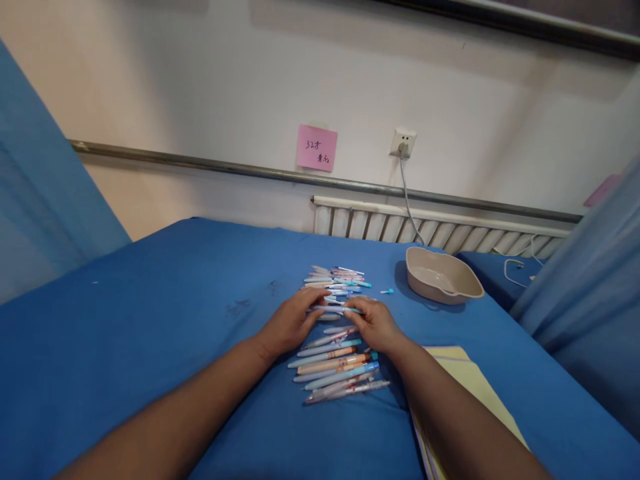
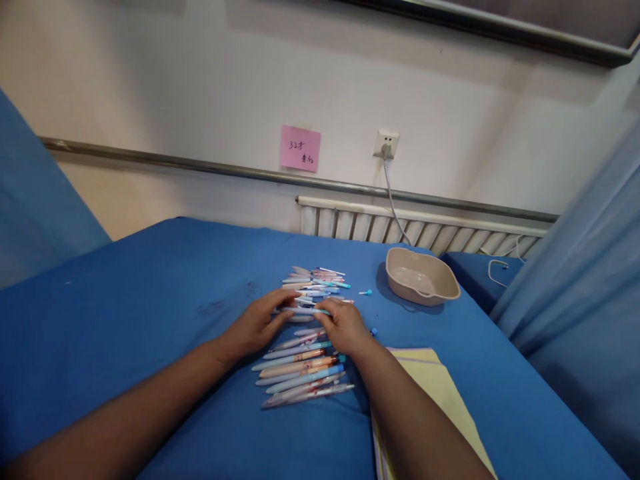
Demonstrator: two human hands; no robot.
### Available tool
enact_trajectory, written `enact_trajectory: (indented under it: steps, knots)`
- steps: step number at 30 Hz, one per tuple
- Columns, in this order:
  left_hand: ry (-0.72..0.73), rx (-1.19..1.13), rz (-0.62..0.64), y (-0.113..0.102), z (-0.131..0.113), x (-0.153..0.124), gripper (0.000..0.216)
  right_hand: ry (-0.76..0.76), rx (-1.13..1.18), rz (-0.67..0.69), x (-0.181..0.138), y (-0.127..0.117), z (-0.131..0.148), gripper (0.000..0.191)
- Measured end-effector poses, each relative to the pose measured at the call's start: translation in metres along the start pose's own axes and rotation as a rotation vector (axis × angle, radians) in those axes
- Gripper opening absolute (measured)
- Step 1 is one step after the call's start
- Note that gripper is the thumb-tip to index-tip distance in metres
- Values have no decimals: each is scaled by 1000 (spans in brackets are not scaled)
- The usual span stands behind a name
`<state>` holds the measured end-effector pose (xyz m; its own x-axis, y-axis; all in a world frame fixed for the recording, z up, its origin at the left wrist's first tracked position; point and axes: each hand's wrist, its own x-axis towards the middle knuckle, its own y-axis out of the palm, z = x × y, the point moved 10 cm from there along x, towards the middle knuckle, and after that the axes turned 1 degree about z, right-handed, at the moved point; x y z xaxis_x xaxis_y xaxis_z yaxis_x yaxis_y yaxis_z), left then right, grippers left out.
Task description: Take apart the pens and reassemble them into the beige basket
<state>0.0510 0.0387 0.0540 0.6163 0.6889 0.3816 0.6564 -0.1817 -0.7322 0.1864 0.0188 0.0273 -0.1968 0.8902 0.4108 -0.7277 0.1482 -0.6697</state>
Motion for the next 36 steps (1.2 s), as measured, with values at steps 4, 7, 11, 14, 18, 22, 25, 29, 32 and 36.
enact_trajectory:
  steps: [4, 7, 11, 14, 18, 22, 25, 29, 32, 36]
  knots:
    - [-199, -3, -26, -5, 27, -1, 36, 30, 3, -20, 0, -3, -3, 18]
    - [-222, -8, -52, -9, 35, 0, 37, 44, 0, -27, 0, -3, -8, 18]
    - [-216, 57, -80, -14, 37, 2, 36, 92, -47, -48, 0, -7, -22, 19]
    - [-254, 147, -139, -25, 44, 2, 35, 101, -69, -37, 1, -12, -33, 19]
    - [-341, 165, -259, -45, 60, -2, 36, 98, -34, 25, 0, -9, -37, 16]
    - [-323, 4, -296, -39, 64, -2, 35, 66, -11, 79, 0, 0, -27, 15]
    - [-257, -127, -236, -17, 53, 1, 33, 13, -30, 77, 1, 6, -14, 16]
    - [-124, -67, -110, 5, 25, 3, 25, -31, -69, 61, 2, 12, -4, 16]
    - [-31, 1, 4, 13, 8, 3, 20, -36, -75, 39, 3, 11, -1, 17]
    - [16, 65, 93, 19, 1, 2, 18, -48, -50, 42, 2, 12, 4, 16]
